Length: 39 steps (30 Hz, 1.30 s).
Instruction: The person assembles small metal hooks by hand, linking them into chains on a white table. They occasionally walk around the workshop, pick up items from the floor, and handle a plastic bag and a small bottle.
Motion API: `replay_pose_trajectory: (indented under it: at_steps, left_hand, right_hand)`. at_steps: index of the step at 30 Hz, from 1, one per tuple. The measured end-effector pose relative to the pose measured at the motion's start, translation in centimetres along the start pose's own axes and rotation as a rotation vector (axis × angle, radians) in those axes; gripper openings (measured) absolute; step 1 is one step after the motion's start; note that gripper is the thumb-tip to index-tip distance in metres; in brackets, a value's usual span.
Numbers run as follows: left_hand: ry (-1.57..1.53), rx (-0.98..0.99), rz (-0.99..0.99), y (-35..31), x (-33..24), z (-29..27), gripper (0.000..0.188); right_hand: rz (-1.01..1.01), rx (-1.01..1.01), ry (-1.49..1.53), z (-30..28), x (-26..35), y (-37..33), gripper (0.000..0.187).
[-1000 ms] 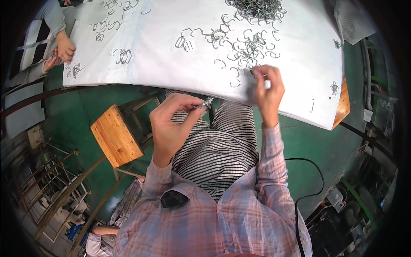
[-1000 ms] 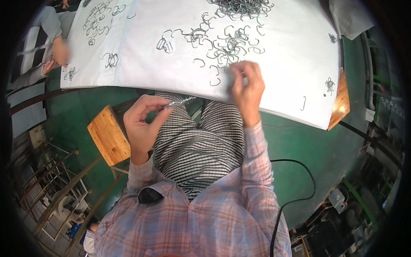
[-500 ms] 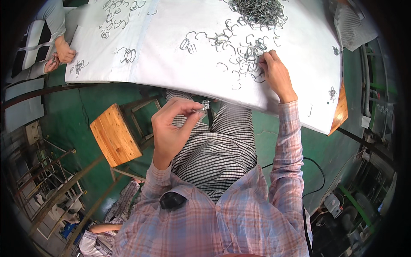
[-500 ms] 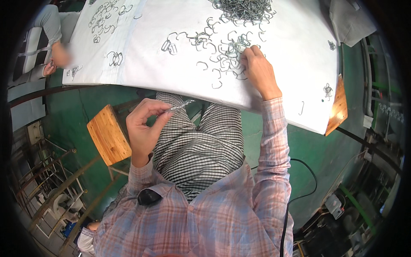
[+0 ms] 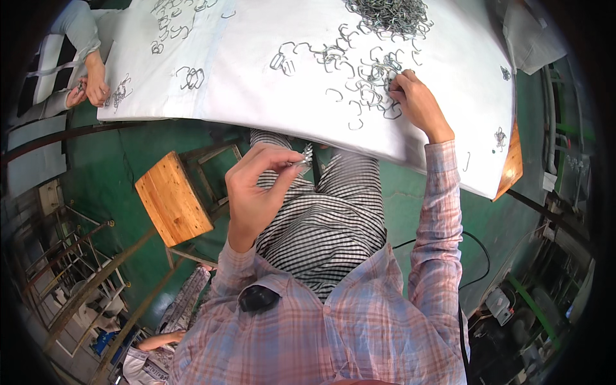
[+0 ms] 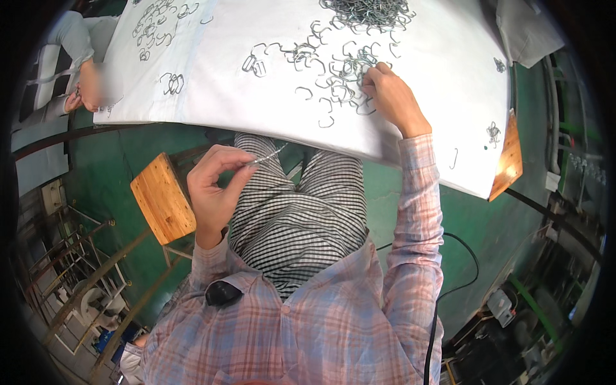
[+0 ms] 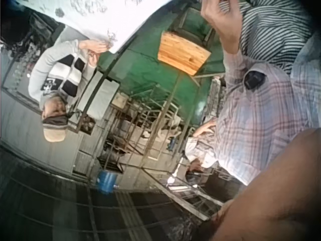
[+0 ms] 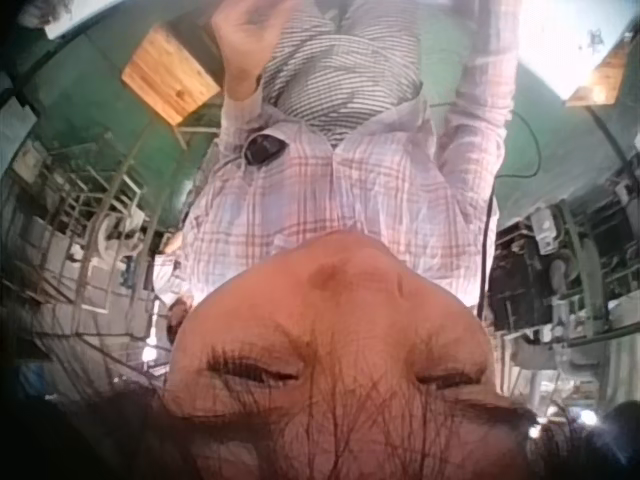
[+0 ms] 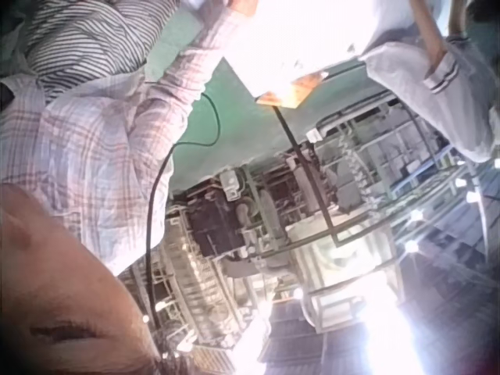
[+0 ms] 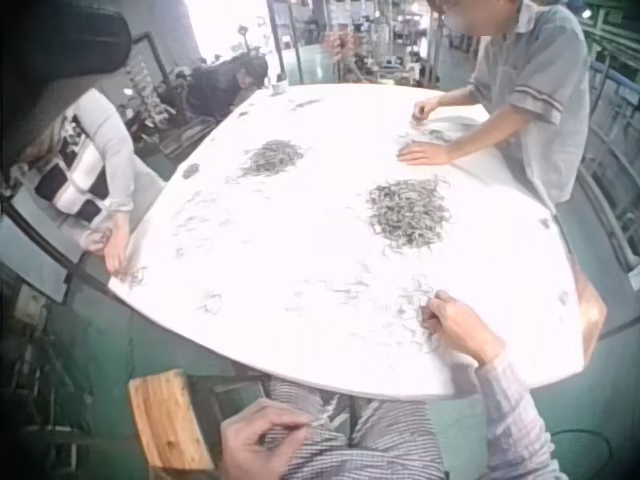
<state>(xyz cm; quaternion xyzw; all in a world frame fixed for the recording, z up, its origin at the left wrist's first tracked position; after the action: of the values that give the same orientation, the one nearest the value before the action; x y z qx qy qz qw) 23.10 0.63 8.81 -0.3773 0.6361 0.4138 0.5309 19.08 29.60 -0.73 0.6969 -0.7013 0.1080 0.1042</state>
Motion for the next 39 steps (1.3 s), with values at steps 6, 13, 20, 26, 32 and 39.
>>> replay_pose_trajectory:
  at_steps: [6,13,20,26,32,39]
  left_hand:
    - [-0.068,-0.074,-0.008,0.1,0.7,-0.4,0.016]
    - [-0.186,-0.054,-0.133,0.2,2.0,0.1,0.019]
    - [-0.296,-0.106,-0.206,-0.5,3.5,0.3,0.023]
    - [-0.347,-0.165,-0.205,-0.7,3.3,0.2,0.026]
    - [-0.282,-0.106,-0.193,-0.7,3.0,0.8,0.031]
    - [0.173,-0.119,-0.001,7.3,6.3,-3.2,0.023]
  right_hand:
    - [0.058,-0.212,0.009,-2.0,0.1,-0.5,0.017]
    - [0.237,-0.321,-0.303,-3.2,2.5,-2.5,0.014]
    - [0.368,-0.174,0.906,-2.2,6.8,-6.0,0.003]
    - [0.123,-0.065,1.232,-0.7,13.7,-7.2,0.006]
    - [0.04,-0.227,1.07,-2.1,15.3,-7.0,0.008]
    - [-0.062,-0.347,0.894,-3.0,17.7,-8.8,0.01]
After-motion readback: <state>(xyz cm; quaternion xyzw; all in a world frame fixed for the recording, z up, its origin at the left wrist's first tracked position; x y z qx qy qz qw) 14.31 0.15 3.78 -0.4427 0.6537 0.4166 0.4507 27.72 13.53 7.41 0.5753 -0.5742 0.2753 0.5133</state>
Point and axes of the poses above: each hand's wrist, its own y-axis towards the middle knuckle, its own z-axis out of the palm, x = y × z, the point moved 10 cm from there along y, towards the middle knuckle, and after that the axes turned 14 degrees about -y, right-handed, at the moved point
